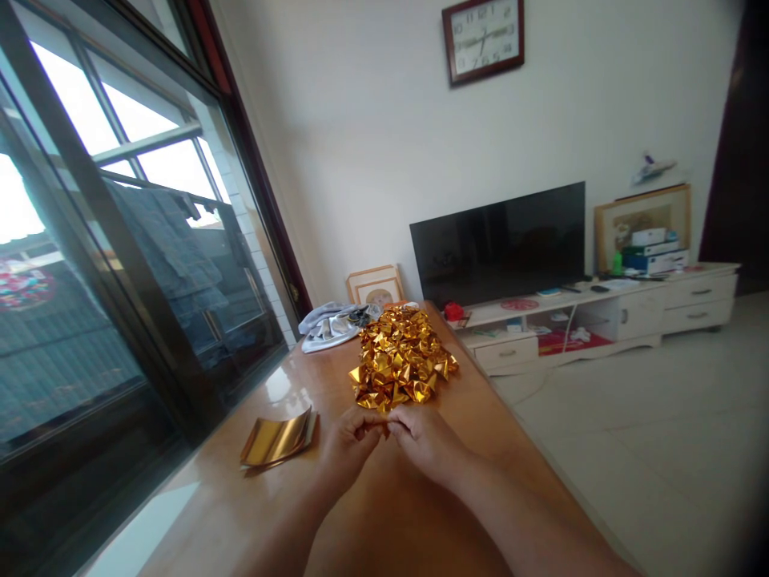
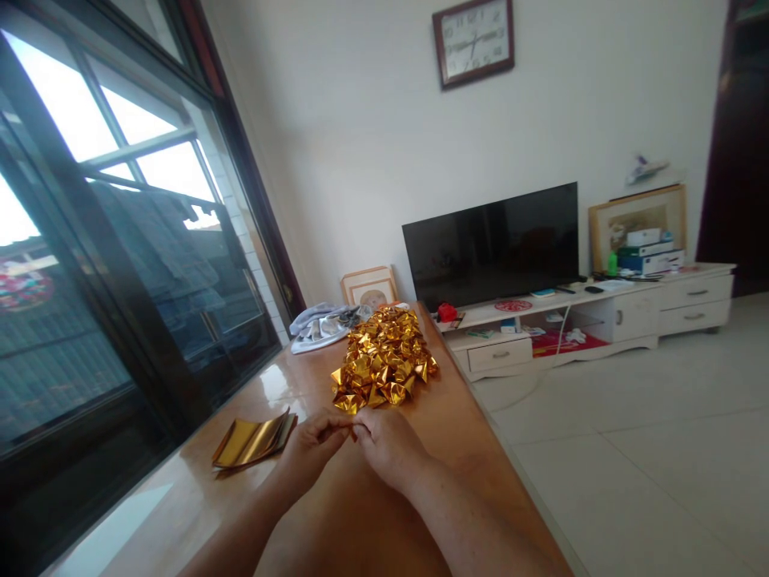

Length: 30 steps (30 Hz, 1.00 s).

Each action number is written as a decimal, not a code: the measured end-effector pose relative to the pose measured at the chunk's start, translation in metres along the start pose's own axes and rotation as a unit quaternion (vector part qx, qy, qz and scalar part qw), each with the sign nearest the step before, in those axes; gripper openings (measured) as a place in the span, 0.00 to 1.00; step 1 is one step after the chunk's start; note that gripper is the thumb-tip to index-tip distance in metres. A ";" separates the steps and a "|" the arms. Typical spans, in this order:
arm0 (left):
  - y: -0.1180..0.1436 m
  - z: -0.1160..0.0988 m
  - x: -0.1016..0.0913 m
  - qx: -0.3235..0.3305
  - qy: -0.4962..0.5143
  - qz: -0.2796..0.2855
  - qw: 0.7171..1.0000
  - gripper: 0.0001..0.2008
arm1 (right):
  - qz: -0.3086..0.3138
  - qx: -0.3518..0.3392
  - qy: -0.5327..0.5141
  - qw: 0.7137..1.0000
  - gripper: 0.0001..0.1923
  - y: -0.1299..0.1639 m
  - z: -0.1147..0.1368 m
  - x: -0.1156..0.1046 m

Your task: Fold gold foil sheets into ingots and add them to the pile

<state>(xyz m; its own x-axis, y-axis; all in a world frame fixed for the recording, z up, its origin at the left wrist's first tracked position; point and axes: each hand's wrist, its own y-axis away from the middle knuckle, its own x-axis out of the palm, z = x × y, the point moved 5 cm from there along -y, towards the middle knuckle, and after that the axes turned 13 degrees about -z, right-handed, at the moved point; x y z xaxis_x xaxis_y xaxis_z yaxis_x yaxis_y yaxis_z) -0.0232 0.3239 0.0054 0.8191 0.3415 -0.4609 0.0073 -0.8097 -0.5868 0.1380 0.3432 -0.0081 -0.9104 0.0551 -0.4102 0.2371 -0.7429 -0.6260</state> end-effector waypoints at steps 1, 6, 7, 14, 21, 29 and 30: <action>-0.001 0.001 -0.002 0.013 -0.018 -0.010 1.000 0.07 | -0.003 0.005 0.004 1.000 0.08 0.000 0.000 -0.001; -0.009 0.014 -0.017 0.069 -0.132 -0.048 0.988 0.10 | 0.008 0.012 0.045 0.999 0.08 0.000 0.002 -0.002; -0.011 0.018 -0.020 0.070 -0.140 -0.055 0.986 0.11 | 0.015 0.006 0.056 0.998 0.09 0.000 0.003 -0.001; -0.035 0.066 -0.030 -0.084 -0.085 -0.152 0.981 0.12 | 0.050 -0.020 0.118 0.992 0.12 0.002 0.001 0.002; -0.063 0.100 -0.033 -0.157 -0.080 -0.205 0.963 0.14 | 0.062 -0.035 0.153 0.986 0.12 0.003 -0.002 0.002; -0.084 0.129 -0.019 -0.220 -0.014 -0.191 0.957 0.12 | 0.078 -0.021 0.163 0.983 0.12 0.002 -0.004 0.004; -0.085 0.132 -0.018 -0.227 -0.007 -0.194 0.954 0.11 | 0.079 -0.021 0.165 0.983 0.12 0.001 -0.003 0.004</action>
<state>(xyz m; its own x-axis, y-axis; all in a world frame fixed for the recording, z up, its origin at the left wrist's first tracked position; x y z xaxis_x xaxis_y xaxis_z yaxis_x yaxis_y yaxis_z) -0.1144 0.4493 -0.0240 0.6964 0.6616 -0.2780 0.5589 -0.7430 -0.3681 0.1355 0.3447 -0.0131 -0.7039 0.1597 -0.6921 0.3863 -0.7316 -0.5618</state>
